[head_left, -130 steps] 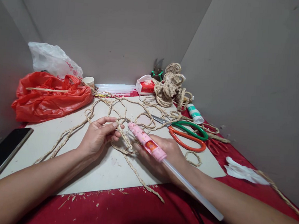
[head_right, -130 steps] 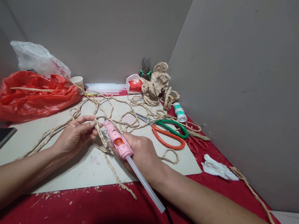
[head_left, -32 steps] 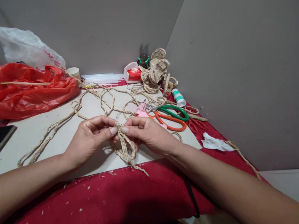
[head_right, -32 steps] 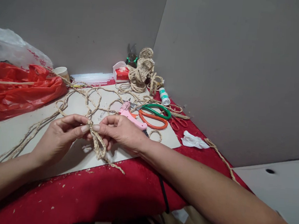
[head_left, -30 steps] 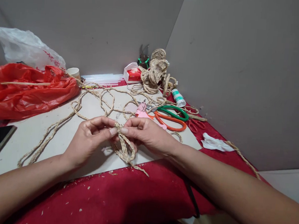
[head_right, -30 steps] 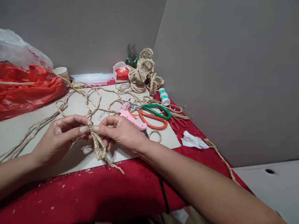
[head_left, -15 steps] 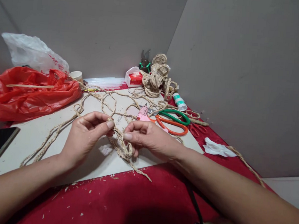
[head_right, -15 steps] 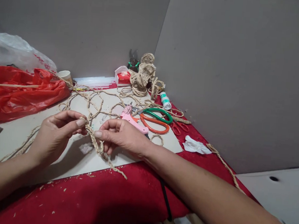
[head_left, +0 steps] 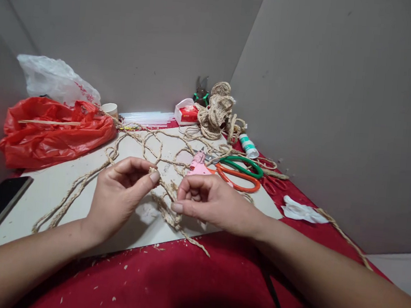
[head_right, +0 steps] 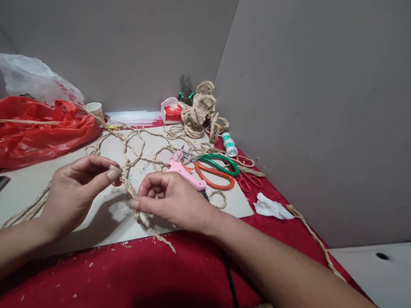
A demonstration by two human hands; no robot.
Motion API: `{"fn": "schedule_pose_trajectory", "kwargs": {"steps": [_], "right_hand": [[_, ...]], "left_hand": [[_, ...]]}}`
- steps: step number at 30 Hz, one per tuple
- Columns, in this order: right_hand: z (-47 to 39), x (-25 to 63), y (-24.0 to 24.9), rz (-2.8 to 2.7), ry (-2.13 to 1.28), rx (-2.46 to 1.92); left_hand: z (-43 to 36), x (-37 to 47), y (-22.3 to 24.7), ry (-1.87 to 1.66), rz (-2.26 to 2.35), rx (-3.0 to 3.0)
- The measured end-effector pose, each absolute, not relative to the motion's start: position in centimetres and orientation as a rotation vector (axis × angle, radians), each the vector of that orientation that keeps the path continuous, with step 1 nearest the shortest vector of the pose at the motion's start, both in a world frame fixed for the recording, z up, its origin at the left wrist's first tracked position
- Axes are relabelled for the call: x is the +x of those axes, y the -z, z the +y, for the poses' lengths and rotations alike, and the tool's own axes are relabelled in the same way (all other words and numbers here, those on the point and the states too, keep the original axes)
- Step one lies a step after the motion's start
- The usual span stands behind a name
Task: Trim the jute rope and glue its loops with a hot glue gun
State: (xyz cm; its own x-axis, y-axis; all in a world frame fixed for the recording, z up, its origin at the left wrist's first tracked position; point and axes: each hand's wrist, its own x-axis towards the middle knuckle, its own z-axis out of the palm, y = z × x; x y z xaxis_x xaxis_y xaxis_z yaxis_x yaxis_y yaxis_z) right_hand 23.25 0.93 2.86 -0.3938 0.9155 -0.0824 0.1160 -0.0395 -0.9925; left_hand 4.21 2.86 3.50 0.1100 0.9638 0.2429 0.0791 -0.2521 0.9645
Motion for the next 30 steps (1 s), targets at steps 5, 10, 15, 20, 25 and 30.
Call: {"fn": "schedule_pose_trajectory", "kwargs": {"steps": [5,10,15,20,25,30], "right_hand": [[1.4,23.4,-1.9,-1.593,-1.456,-1.128],[1.4,23.2,-1.7,-1.565,-1.304,-1.127],[1.2,22.3,-1.0,-1.459,-1.580,-0.987],[1.4,22.2,-0.8,-1.357,-1.539,-1.015],[1.7,22.6,-1.0,-1.196,-1.447,-1.008],[2.1,22.9,-0.8,-1.181,-1.420,-0.955]], "left_hand": [[2.4,4.0,-3.2,-1.331,1.044,1.655],[2.4,3.9,-2.9,-1.346,1.003,1.713],[2.2,4.0,-2.9,-1.235,0.938,1.687],[2.1,4.1,-2.8,-1.114,0.820,1.731],[3.3,4.2,-1.9,-1.199,0.842,1.646],[5.3,4.1,-0.8,-1.175,0.971,1.547]]}}
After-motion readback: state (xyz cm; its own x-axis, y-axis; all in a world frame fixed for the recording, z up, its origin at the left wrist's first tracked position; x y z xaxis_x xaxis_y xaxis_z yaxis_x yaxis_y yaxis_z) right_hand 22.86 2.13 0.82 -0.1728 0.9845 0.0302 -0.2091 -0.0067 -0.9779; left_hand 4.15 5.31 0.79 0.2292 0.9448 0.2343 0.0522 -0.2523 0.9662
